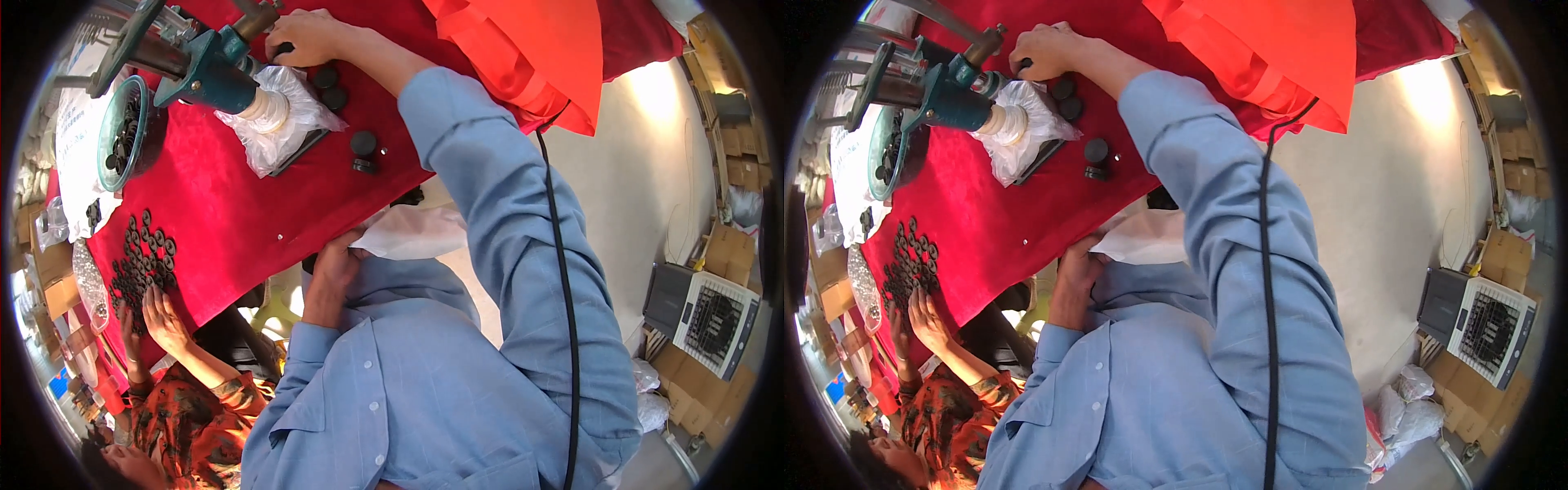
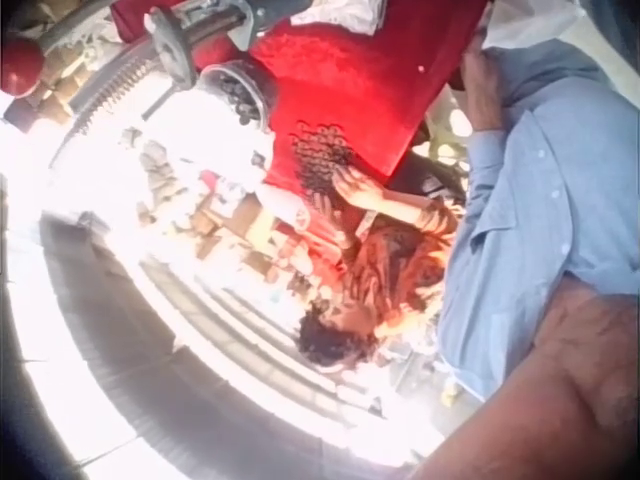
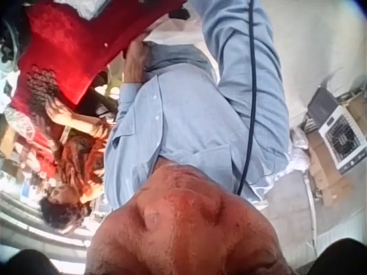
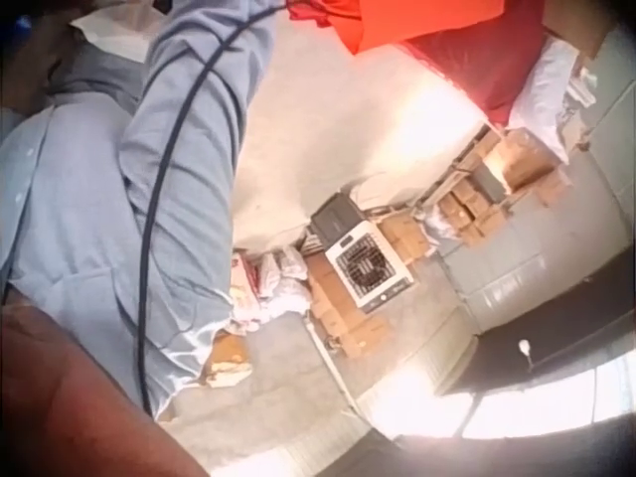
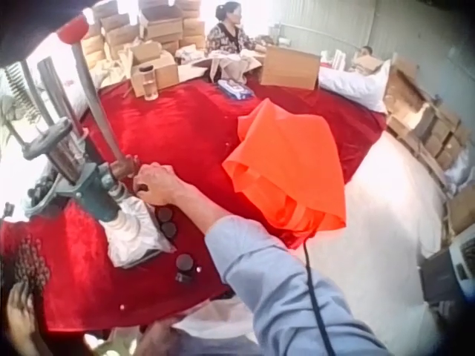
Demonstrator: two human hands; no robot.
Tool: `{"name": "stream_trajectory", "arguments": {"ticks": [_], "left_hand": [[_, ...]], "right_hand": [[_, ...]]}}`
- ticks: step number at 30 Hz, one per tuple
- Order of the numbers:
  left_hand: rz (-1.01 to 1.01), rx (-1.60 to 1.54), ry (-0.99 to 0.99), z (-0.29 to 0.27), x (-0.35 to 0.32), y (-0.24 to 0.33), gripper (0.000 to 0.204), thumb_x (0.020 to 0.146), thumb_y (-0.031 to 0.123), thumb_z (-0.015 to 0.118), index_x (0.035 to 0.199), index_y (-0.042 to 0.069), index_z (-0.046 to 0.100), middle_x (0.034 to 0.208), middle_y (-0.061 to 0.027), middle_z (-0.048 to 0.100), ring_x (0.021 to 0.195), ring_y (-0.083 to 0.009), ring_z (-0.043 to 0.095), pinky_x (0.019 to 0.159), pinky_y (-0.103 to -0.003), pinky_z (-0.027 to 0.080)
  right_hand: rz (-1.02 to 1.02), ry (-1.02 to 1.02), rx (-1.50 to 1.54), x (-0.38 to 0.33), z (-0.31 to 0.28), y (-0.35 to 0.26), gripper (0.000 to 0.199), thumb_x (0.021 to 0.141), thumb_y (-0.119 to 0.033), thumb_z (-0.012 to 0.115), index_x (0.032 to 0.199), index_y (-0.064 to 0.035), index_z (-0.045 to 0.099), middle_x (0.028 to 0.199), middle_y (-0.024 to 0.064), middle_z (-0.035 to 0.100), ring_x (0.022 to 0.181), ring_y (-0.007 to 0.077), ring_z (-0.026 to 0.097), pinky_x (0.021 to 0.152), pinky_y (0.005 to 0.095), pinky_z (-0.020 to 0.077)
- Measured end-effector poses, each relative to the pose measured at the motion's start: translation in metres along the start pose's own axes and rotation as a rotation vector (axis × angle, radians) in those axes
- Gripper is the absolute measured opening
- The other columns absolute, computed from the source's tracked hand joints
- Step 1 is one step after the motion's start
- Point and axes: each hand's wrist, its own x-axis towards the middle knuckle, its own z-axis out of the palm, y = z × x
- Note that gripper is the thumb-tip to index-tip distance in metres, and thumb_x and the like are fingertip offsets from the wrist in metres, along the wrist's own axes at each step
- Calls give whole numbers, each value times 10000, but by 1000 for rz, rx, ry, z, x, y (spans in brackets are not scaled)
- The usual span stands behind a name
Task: Operating a manual press machine to stamp or secure rubber pads and then packing them into bags.
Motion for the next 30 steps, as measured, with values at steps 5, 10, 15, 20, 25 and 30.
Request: {"name": "stream_trajectory", "arguments": {"ticks": [5, 10, 15, 20, 25, 30], "left_hand": [[-16, 37, 7, -3, 1, -1, 338, 915, 34, 570, 1240, -43, 622, 1152, -167, 708, 1002, -302, 714, 821, -437, 623], [-37, 22, -17, 0, 4, -1, 360, 914, 32, 570, 1264, -44, 607, 1178, -174, 698, 1033, -311, 708, 837, -447, 622], [-21, 2, -67, 6, 1, 3, 371, 914, 34, 573, 1276, -41, 600, 1193, -170, 694, 1060, -309, 702, 839, -440, 623], [-25, 7, -49, -2, 4, -3, 387, 926, 52, 575, 1307, -18, 594, 1200, -157, 695, 1046, -295, 705, 820, -432, 624], [-45, 4, -75, -1, 6, -2, 384, 934, 66, 581, 1309, -14, 596, 1201, -154, 695, 1040, -290, 705, 807, -427, 625], [-59, -13, -82, -10, 8, -8, 385, 934, 64, 585, 1309, -18, 596, 1207, -154, 693, 1045, -292, 704, 810, -429, 626]], "right_hand": [[13, 158, 44, -57, -3, -3, 279, 854, -370, 687, 1069, -204, 748, 1223, 26, 658, 1177, 292, 594, 1034, 490, 429], [-24, 169, 70, -128, -30, -40, 363, 819, -422, 725, 1059, -151, 716, 1245, 64, 630, 1230, 307, 558, 1064, 497, 384], [47, 237, 51, -183, -37, -92, 553, 693, -501, 816, 1124, -174, 700, 1282, 134, 587, 1315, 376, 480, 1070, 638, 319], [202, 278, -33, -204, -31, -130, 445, 718, -399, 819, 1075, -156, 709, 1307, 115, 585, 1330, 380, 487, 1084, 632, 324], [218, 293, -5, -215, -31, -129, 359, 730, -370, 806, 1017, -169, 725, 1288, 97, 591, 1323, 366, 484, 1083, 649, 308], [235, 259, 2, -234, -36, -132, 326, 751, -356, 805, 1010, -175, 726, 1289, 77, 596, 1337, 346, 487, 1101, 630, 305]]}}
